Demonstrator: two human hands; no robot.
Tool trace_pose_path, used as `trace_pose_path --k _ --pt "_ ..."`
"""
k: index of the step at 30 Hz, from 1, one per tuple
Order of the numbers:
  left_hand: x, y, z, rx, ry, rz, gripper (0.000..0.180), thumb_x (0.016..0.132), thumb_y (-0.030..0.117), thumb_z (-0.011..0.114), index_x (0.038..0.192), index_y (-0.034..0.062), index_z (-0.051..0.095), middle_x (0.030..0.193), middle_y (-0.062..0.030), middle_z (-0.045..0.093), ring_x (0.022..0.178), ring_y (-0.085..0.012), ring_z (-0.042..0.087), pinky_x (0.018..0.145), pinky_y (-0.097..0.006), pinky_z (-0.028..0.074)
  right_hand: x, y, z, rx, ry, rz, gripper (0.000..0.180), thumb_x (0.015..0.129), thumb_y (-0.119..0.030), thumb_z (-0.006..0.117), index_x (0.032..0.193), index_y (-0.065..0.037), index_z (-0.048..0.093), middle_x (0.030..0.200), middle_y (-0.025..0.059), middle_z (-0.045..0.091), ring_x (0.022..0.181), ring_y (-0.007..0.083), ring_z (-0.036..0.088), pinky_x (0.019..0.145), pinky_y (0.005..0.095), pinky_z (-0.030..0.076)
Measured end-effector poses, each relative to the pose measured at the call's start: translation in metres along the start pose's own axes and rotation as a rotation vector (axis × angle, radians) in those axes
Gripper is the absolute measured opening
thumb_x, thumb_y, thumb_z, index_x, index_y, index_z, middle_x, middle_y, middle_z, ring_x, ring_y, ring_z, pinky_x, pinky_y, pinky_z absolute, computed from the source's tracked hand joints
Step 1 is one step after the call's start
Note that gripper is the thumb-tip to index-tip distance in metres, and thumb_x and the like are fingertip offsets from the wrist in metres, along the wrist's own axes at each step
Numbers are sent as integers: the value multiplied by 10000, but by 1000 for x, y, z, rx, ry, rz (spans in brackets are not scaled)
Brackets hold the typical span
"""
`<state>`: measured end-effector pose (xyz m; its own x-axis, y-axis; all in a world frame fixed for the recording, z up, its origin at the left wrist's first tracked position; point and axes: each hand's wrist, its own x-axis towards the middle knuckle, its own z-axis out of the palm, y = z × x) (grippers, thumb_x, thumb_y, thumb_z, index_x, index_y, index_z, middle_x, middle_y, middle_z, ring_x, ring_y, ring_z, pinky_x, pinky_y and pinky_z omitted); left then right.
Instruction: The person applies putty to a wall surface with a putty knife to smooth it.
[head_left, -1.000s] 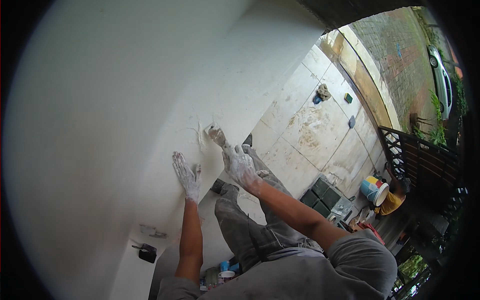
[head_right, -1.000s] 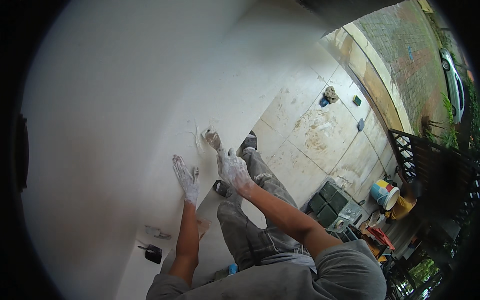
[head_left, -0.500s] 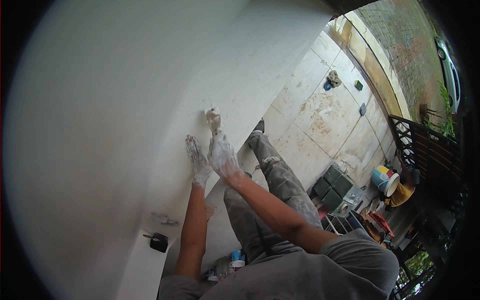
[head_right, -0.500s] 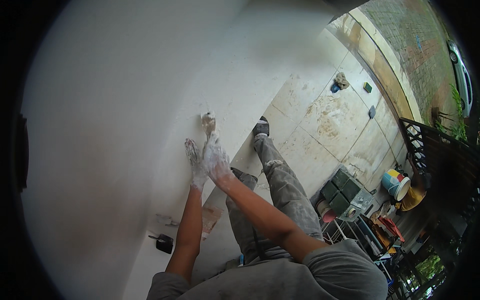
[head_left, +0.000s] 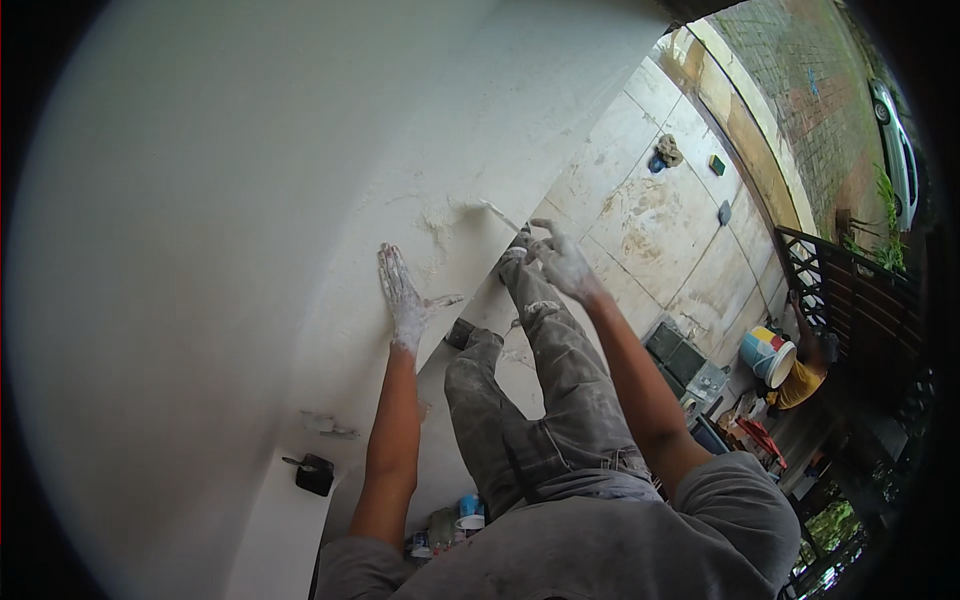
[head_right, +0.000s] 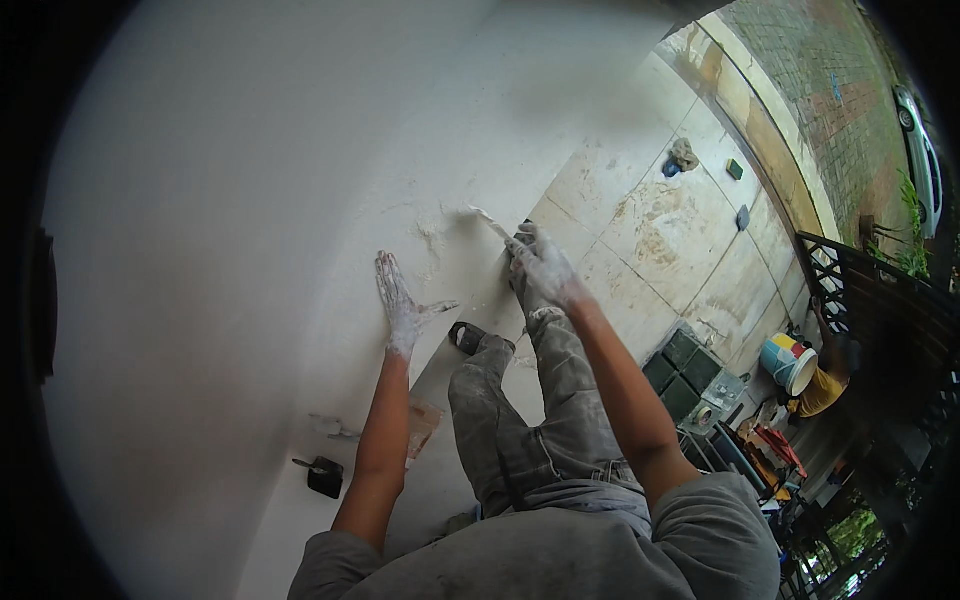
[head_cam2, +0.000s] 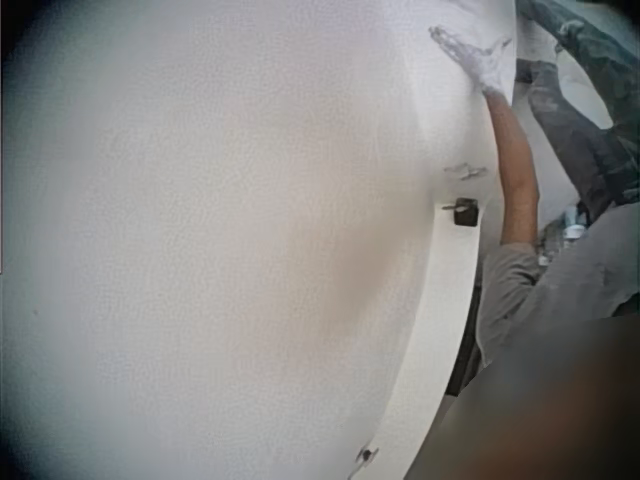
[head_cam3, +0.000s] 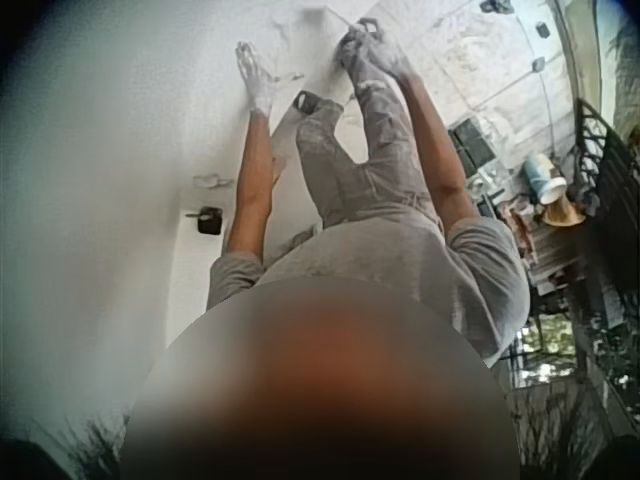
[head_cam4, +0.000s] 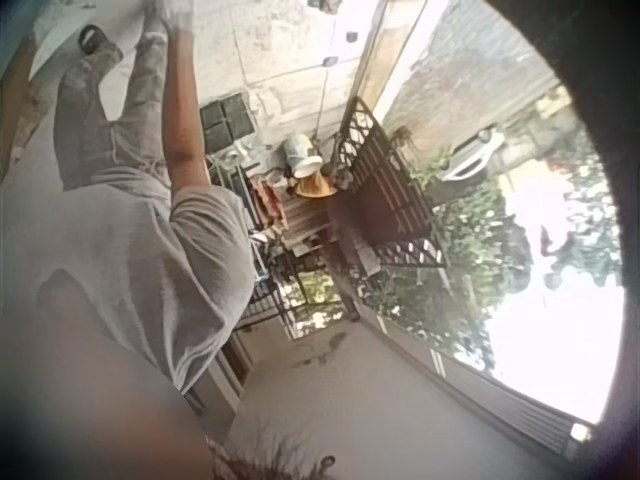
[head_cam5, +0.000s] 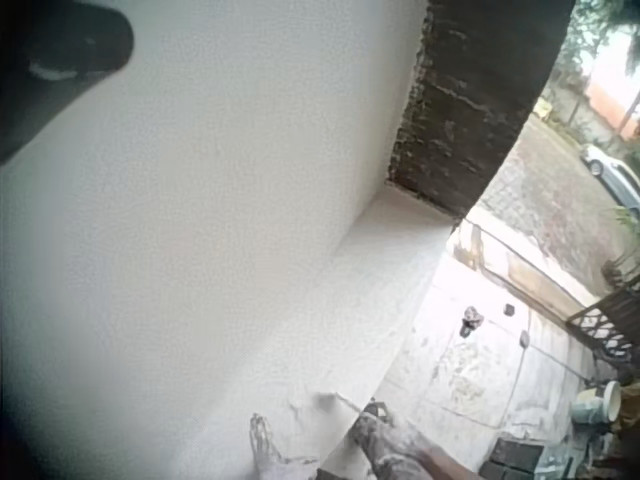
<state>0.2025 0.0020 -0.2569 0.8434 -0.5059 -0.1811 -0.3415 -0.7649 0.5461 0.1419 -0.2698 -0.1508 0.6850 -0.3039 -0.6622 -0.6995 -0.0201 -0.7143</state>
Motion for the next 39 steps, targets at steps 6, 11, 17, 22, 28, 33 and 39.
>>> trace_pose_path --k 6,11,17,22,28,33,39 --pt "8 -1 7 -131 77 -49 876 847 464 567 1424 -29 130 1491 -199 134 1393 -333 93 1128 -455 97 66 -8 -90 126 -362 196 390 867 -359 604 959 20 607 726 70 628 429 66 441 346 221 329" --pt "51 12 23 -315 189 101 661 943 448 359 1385 -35 270 1443 -207 268 1358 -351 217 1115 -445 163 104 -22 -92 -384 -411 137 389 833 -373 643 829 14 681 651 66 637 488 88 500 400 236 382" --pt "87 55 47 -704 425 -19 582 961 392 288 1286 -68 435 1354 -207 426 1299 -336 350 1086 -418 237 127 0 -59 -527 -395 -71 370 822 -365 661 767 -1 694 564 26 592 463 85 442 420 275 354" --pt "95 61 67 -845 465 -5 546 952 334 293 1252 -85 471 1331 -191 460 1283 -305 377 1078 -405 256 138 10 -32 -532 -420 -67 421 761 -354 671 799 65 665 647 207 627 607 286 620 620 393 475" --pt "104 72 71 -965 468 -10 546 939 317 282 1200 -107 508 1269 -205 512 1235 -320 431 1058 -418 292 149 10 -20 -586 -394 -157 429 752 -368 672 820 55 671 708 233 636 693 359 632 654 400 483" --pt "107 87 65 -927 514 11 541 937 301 267 1167 -114 526 1229 -226 533 1222 -334 440 1052 -436 302 144 14 -16 -671 -400 -129 437 750 -394 658 867 27 676 786 230 647 774 384 630 722 408 493" --pt "105 69 78 -1152 555 -44 604 933 391 293 1188 -107 522 1246 -209 527 1232 -326 430 1067 -435 272 130 16 -5 -681 -332 -213 426 786 -377 641 906 30 671 781 238 639 726 354 633 664 416 478"
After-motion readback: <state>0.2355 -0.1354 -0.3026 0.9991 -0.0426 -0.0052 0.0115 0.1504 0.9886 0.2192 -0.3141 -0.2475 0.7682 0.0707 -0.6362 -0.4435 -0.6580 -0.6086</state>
